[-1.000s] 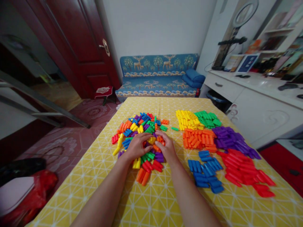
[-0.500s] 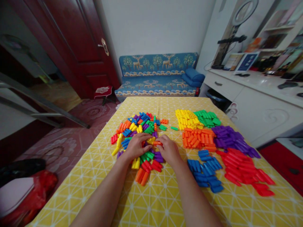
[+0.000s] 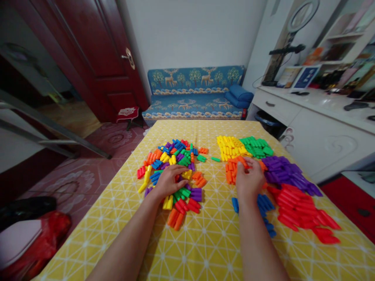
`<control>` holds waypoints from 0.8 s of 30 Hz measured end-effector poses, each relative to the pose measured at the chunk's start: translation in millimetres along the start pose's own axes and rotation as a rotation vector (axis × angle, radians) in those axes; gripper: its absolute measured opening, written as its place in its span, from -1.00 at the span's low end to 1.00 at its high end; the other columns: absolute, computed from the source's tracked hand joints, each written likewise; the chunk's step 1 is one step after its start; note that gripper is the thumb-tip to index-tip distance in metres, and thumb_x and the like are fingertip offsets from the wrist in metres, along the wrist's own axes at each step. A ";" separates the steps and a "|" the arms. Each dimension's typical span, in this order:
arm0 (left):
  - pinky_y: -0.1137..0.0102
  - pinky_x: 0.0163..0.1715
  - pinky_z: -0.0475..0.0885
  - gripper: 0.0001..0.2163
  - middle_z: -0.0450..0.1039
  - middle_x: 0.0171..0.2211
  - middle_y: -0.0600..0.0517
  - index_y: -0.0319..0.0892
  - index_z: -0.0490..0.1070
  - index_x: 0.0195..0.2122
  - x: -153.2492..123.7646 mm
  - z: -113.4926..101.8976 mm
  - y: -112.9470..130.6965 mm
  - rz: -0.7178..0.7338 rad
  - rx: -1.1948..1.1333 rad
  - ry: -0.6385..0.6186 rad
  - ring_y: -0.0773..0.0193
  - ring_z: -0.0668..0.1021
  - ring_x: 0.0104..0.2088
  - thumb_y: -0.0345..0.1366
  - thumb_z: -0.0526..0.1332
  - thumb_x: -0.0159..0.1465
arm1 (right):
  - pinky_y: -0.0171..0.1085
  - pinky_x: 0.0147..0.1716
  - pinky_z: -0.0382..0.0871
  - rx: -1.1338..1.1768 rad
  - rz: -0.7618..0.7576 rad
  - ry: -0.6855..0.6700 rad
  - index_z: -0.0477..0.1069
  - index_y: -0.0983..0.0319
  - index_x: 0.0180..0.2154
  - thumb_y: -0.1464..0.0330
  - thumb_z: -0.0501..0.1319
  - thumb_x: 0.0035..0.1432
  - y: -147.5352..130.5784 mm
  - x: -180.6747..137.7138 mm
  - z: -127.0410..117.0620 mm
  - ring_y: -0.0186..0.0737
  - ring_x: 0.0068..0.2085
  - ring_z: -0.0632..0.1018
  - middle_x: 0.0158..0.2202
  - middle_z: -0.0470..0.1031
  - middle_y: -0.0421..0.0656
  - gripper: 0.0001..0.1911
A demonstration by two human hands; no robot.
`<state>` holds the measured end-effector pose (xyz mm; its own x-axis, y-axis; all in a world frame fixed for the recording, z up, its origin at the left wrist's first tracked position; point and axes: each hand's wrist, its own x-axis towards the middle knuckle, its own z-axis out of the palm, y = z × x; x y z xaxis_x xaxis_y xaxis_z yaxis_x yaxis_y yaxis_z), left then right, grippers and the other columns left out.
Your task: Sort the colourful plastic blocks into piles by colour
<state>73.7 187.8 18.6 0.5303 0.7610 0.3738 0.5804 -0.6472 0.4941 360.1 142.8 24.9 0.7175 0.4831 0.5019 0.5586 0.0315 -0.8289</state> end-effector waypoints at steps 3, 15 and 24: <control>0.20 0.04 0.38 -0.62 0.50 0.01 -0.02 -0.06 0.50 0.00 -0.2 0.2 -0.7 0.005 -0.005 -0.001 0.08 0.52 -0.02 -0.24 0.34 0.13 | -0.20 -0.35 0.45 -0.106 0.001 0.024 0.47 0.30 -0.12 0.31 0.22 -0.01 15.4 6.5 -6.7 -0.20 -0.39 0.51 -0.24 0.53 -0.02 -0.62; 0.20 0.03 0.39 -0.62 0.50 0.01 -0.04 -0.06 0.51 0.00 -0.8 0.8 -1.5 0.008 -0.002 0.006 0.08 0.53 -0.02 -0.24 0.35 0.12 | -0.25 -0.35 0.41 -0.060 -0.146 -0.513 0.49 0.20 -0.17 0.25 0.20 0.08 -27.0 -36.4 18.1 -0.25 -0.37 0.50 -0.21 0.51 -0.10 -0.72; 0.20 0.03 0.39 -0.62 0.51 0.00 -0.05 -0.06 0.51 0.00 -0.5 0.5 -0.5 0.015 0.003 0.013 0.08 0.53 -0.03 -0.23 0.34 0.13 | -0.26 -0.26 0.31 -0.312 -0.369 -0.839 0.48 0.08 -0.04 0.39 0.25 0.08 -41.4 -78.9 35.3 -0.14 -0.18 0.52 -0.15 0.47 -0.11 -0.64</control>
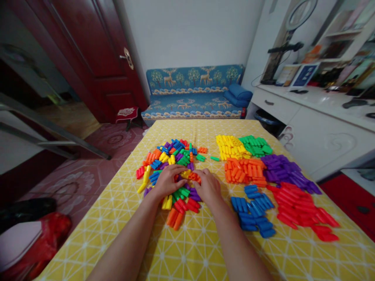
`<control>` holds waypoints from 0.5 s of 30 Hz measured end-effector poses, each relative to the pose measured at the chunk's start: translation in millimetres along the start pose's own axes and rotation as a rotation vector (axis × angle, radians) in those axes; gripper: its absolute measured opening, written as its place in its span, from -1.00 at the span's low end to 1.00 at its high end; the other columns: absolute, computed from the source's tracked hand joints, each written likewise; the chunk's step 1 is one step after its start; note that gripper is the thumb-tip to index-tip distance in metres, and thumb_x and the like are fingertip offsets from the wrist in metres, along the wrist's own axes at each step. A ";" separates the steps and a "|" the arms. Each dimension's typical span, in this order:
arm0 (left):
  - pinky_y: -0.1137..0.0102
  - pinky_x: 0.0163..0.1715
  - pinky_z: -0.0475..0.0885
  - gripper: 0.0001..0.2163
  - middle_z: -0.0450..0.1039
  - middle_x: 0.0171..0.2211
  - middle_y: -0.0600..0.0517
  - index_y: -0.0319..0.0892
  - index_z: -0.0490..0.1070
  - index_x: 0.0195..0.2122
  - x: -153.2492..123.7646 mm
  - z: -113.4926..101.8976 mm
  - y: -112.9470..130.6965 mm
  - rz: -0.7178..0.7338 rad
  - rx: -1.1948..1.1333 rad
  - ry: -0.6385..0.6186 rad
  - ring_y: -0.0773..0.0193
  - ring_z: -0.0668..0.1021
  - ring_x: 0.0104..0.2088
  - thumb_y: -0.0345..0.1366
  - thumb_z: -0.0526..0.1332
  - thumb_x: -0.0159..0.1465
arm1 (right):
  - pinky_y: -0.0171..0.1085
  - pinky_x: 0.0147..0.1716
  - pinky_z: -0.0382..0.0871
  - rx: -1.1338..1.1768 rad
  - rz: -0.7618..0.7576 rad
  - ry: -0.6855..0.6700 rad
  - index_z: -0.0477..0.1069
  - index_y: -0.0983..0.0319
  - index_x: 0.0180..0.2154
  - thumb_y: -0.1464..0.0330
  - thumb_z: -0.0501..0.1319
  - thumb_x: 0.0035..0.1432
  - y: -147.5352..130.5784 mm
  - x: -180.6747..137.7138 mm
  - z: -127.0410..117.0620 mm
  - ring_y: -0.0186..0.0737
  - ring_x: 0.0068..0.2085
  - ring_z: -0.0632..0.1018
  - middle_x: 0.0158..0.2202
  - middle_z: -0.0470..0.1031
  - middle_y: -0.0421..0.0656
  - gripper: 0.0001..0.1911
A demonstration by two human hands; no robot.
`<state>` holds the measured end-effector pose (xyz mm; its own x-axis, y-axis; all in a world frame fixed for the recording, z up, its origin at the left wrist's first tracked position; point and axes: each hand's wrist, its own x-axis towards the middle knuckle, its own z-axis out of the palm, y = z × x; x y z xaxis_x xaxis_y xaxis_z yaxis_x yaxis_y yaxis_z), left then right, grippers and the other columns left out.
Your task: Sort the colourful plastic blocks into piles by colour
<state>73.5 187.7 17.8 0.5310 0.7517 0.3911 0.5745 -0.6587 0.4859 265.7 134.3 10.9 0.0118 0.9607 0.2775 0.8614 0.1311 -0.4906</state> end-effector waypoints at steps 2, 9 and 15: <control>0.21 0.02 0.40 -0.63 0.51 0.00 -0.05 -0.06 0.51 0.00 -0.1 -0.2 0.0 0.000 -0.001 0.001 0.08 0.53 -0.03 -0.22 0.34 0.14 | -0.26 -0.26 0.30 -0.007 0.011 -0.002 0.49 0.10 -0.09 0.39 0.25 0.09 -2.8 0.4 -1.2 -0.14 -0.19 0.52 -0.17 0.48 -0.12 -0.70; 0.22 0.03 0.39 -0.64 0.51 -0.01 -0.04 -0.05 0.51 0.00 -0.3 -0.1 -0.2 0.005 -0.006 0.008 0.09 0.53 -0.02 -0.21 0.33 0.15 | -0.27 -0.33 0.27 0.020 0.049 0.029 0.51 0.11 -0.30 0.31 0.24 0.14 -2.8 -0.3 2.7 -0.18 -0.26 0.51 -0.27 0.47 -0.16 -0.92; 0.22 0.02 0.39 -0.64 0.52 -0.01 -0.04 -0.07 0.51 0.00 0.1 -0.5 -0.5 0.011 -0.008 0.007 0.09 0.53 -0.03 -0.20 0.33 0.15 | -0.26 -0.28 0.33 0.134 0.071 0.140 0.49 0.14 -0.32 0.32 0.25 0.10 3.8 1.8 8.5 -0.19 -0.25 0.51 -0.28 0.45 -0.15 -0.93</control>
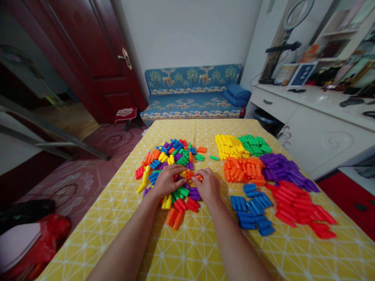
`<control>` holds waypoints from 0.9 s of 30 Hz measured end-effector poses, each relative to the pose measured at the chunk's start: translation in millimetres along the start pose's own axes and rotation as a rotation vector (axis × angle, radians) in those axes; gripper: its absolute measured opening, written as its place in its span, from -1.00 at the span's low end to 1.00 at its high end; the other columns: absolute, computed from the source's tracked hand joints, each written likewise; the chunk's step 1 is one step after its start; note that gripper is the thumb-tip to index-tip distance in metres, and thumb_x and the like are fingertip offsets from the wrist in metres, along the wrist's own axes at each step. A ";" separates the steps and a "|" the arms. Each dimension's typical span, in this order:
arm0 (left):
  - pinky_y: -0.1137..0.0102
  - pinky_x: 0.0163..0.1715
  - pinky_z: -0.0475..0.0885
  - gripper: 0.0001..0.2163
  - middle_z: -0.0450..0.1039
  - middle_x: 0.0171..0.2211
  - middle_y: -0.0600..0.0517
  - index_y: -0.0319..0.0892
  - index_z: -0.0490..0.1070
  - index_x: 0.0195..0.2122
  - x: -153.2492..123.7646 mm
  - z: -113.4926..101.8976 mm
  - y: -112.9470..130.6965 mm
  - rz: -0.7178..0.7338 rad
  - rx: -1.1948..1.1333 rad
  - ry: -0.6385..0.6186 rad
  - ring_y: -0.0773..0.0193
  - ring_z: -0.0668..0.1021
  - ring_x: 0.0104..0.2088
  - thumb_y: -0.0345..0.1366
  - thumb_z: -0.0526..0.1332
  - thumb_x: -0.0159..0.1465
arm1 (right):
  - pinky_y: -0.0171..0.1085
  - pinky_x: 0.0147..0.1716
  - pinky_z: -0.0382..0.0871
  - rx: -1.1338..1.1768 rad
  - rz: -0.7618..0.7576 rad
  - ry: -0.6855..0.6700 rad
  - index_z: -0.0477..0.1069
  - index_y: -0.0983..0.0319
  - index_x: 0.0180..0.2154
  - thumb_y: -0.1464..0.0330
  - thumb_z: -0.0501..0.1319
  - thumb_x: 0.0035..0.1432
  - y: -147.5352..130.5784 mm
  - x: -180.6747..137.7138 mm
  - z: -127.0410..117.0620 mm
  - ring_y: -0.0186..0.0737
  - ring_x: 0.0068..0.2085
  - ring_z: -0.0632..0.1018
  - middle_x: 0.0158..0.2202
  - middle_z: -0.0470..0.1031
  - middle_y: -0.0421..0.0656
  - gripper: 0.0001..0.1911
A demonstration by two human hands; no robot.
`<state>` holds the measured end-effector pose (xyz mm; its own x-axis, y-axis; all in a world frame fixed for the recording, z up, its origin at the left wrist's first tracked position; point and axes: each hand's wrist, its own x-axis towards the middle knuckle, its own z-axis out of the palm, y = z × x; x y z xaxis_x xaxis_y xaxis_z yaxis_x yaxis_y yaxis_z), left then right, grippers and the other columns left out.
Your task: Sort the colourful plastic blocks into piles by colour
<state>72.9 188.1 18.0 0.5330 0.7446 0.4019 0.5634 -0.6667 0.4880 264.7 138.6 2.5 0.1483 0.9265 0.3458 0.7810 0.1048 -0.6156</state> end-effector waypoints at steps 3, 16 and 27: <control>0.22 0.02 0.39 -0.64 0.52 -0.02 -0.04 -0.07 0.51 -0.01 0.2 -0.4 0.1 0.003 -0.001 -0.005 0.09 0.53 -0.03 -0.20 0.33 0.15 | -0.25 -0.31 0.36 0.096 0.047 0.055 0.47 0.18 -0.30 0.32 0.24 0.09 3.5 0.8 1.5 -0.19 -0.28 0.50 -0.24 0.44 -0.13 -0.89; 0.25 0.02 0.40 -0.66 0.51 0.00 -0.03 -0.08 0.51 -0.01 0.6 -1.5 -0.7 -0.014 -0.001 -0.015 0.09 0.54 -0.03 -0.23 0.33 0.16 | -0.23 -0.31 0.43 0.157 0.197 0.109 0.41 0.18 -0.19 0.23 0.19 0.08 22.0 -1.8 -46.5 -0.21 -0.34 0.56 -0.29 0.54 -0.14 -0.74; 0.24 0.00 0.41 -0.66 0.52 0.00 -0.05 -0.11 0.52 -0.02 1.3 -5.8 5.0 -0.024 -0.007 -0.025 0.08 0.54 -0.02 -0.23 0.32 0.17 | -0.17 -0.19 0.46 0.238 0.235 0.111 0.48 0.19 -0.29 0.13 0.28 -0.05 109.1 -38.0 -116.5 -0.14 -0.25 0.55 -0.31 0.55 -0.13 -0.68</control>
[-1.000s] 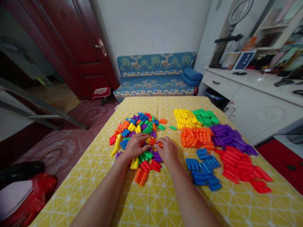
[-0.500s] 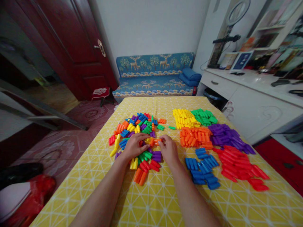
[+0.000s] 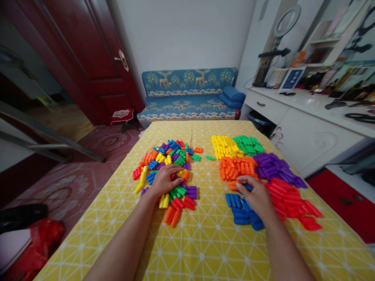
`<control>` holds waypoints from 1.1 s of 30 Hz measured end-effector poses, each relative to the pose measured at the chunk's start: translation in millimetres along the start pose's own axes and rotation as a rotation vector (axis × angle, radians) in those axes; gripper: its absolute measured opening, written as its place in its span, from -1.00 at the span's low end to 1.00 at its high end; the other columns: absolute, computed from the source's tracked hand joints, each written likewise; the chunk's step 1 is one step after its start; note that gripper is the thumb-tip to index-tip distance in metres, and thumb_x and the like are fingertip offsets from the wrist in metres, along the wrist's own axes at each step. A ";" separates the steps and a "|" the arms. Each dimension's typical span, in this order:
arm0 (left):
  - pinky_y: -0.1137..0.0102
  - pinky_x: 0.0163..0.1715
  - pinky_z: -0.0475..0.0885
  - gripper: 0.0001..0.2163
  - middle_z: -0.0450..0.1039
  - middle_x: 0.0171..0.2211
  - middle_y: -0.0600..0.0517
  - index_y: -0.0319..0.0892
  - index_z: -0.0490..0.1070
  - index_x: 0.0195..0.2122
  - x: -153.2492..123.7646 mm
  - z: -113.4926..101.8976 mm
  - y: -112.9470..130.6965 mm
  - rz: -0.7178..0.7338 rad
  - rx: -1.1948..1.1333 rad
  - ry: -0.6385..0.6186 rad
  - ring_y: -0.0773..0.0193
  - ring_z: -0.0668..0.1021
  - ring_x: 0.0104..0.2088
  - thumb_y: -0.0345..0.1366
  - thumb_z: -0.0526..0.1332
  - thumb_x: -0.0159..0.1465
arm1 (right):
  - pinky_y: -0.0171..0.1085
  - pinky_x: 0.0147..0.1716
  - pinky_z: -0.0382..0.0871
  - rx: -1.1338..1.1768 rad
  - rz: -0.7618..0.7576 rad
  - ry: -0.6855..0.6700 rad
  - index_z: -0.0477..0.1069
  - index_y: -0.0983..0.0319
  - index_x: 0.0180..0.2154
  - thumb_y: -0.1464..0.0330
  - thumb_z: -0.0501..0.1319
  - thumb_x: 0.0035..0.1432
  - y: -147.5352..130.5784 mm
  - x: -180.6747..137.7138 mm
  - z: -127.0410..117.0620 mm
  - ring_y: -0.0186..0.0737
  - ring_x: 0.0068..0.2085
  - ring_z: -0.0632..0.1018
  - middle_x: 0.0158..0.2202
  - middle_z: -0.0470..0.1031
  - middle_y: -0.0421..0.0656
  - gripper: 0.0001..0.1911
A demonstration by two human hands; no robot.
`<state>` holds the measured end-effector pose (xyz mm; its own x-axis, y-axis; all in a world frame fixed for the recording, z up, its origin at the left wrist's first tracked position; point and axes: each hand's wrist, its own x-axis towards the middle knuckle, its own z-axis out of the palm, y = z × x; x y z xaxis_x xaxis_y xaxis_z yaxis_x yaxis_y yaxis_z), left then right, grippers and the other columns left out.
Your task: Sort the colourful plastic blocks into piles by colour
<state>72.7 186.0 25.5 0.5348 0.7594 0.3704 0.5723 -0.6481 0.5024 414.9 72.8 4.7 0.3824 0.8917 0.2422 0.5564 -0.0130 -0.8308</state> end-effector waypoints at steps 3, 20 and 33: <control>0.24 0.00 0.41 -0.66 0.52 0.00 -0.05 -0.11 0.52 -0.02 -0.2 0.1 -0.5 0.002 0.001 -0.001 0.08 0.54 -0.02 -0.23 0.32 0.17 | -0.20 -0.26 0.48 0.087 0.070 -0.013 0.48 0.20 -0.33 0.13 0.32 -0.11 -1.1 -6.3 0.1 -0.14 -0.29 0.56 -0.34 0.55 -0.13 -0.67; 0.25 0.01 0.41 -0.67 0.52 -0.01 -0.03 -0.07 0.53 -0.03 -0.3 2.6 -3.8 0.003 -0.010 0.011 0.11 0.54 -0.03 -0.22 0.33 0.16 | -0.20 -0.40 0.35 -0.574 -0.124 0.241 0.52 0.19 -0.27 0.22 0.16 0.07 -24.3 1.3 5.5 -0.12 -0.32 0.50 -0.22 0.48 -0.07 -0.75; 0.26 0.01 0.41 -0.72 0.54 -0.05 -0.03 -0.09 0.53 -0.05 -1.5 3.3 -7.0 0.003 -0.015 0.052 0.14 0.55 -0.05 -0.29 0.29 0.19 | -0.17 0.05 0.36 -0.111 -0.314 -0.428 0.49 0.11 -0.03 0.59 0.12 0.05 -100.0 -44.8 126.2 -0.18 0.00 0.47 -0.03 0.45 -0.12 -0.52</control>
<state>69.9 189.1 18.8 0.5037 0.7593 0.4120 0.5611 -0.6502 0.5124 249.0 91.3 13.7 -0.1363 0.9647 0.2254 0.6791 0.2566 -0.6877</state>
